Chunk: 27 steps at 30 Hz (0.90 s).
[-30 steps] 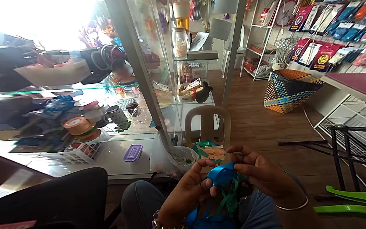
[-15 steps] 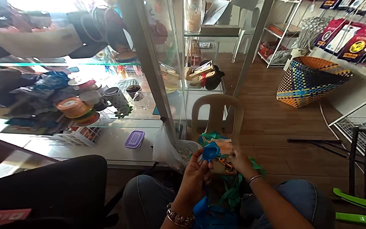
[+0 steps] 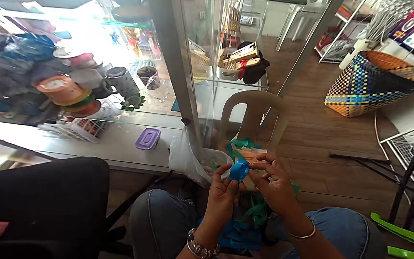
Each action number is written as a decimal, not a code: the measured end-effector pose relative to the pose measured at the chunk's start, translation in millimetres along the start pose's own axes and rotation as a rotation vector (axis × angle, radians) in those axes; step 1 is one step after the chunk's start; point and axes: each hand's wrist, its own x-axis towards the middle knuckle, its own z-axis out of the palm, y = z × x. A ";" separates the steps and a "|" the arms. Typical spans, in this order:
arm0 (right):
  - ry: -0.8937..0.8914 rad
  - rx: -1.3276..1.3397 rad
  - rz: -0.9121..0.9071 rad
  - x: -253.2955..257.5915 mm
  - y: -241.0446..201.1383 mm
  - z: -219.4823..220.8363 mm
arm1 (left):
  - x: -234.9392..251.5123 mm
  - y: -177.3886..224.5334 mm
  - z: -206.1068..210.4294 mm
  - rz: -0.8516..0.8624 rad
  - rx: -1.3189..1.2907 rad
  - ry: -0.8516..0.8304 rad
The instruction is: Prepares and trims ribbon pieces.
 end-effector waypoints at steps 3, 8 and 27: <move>-0.045 0.075 0.132 0.3 0.5 -3.2 | 0.5 -4.2 -0.7 0.047 0.056 -0.022; -0.037 0.278 0.247 -3.9 6.5 -6.0 | 1.8 -11.2 2.3 0.050 0.080 -0.037; -0.382 1.110 0.694 -1.8 11.2 -28.3 | 2.1 -3.3 -2.4 -0.216 -0.020 -0.160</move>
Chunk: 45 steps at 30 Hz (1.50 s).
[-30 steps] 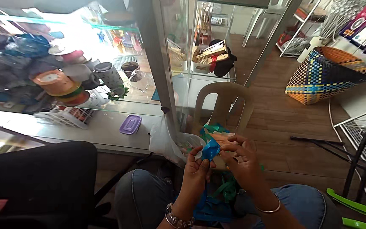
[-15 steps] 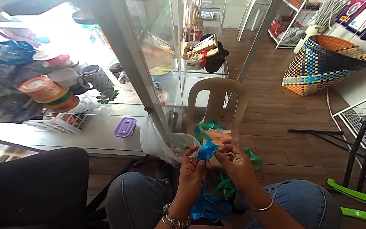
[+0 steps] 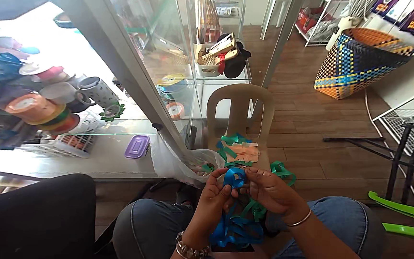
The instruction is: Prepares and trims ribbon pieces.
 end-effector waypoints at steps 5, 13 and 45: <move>-0.017 0.083 -0.016 2.5 0.5 -6.3 | -0.7 -1.4 -6.1 -0.015 -0.002 -0.099; 0.695 -1.296 -0.002 62.9 14.9 -102.2 | 0.6 -9.3 -6.4 0.336 0.304 0.004; -0.466 -0.464 -0.161 -92.0 31.5 13.8 | -5.4 -3.4 3.6 0.581 0.145 0.151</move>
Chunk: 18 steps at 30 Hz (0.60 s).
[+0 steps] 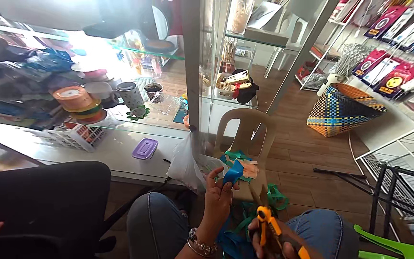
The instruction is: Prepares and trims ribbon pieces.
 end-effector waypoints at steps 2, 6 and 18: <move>-0.005 -0.011 -0.031 6.2 5.1 8.9 | -1.4 0.7 0.1 0.019 0.016 -0.028; 0.028 0.068 -0.074 17.3 14.2 10.0 | -5.1 1.6 0.0 0.037 0.014 -0.049; 0.038 0.160 -0.118 26.3 21.8 7.4 | -9.2 -1.8 -0.3 0.096 0.007 -0.112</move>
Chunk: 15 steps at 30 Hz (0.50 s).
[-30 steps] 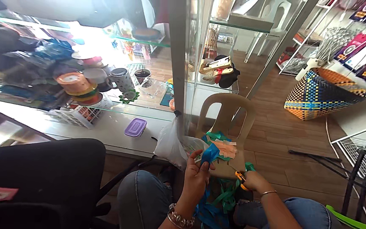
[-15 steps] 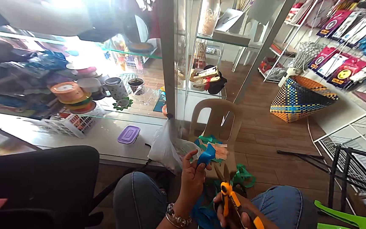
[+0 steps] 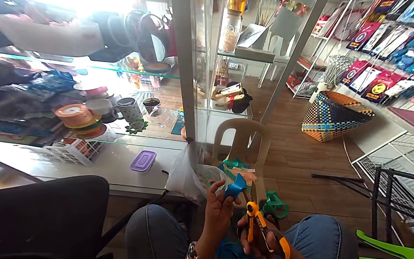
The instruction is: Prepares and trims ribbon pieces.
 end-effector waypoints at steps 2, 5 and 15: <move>0.010 0.058 -0.002 1.6 3.4 0.8 | -0.4 -0.4 -0.6 0.025 0.035 -0.013; 0.013 0.109 -0.014 3.0 6.1 2.3 | -0.4 -2.9 -1.6 0.061 0.027 -0.043; 0.027 0.100 -0.126 -0.3 4.4 10.9 | 0.0 -6.2 -0.1 0.016 0.012 -0.134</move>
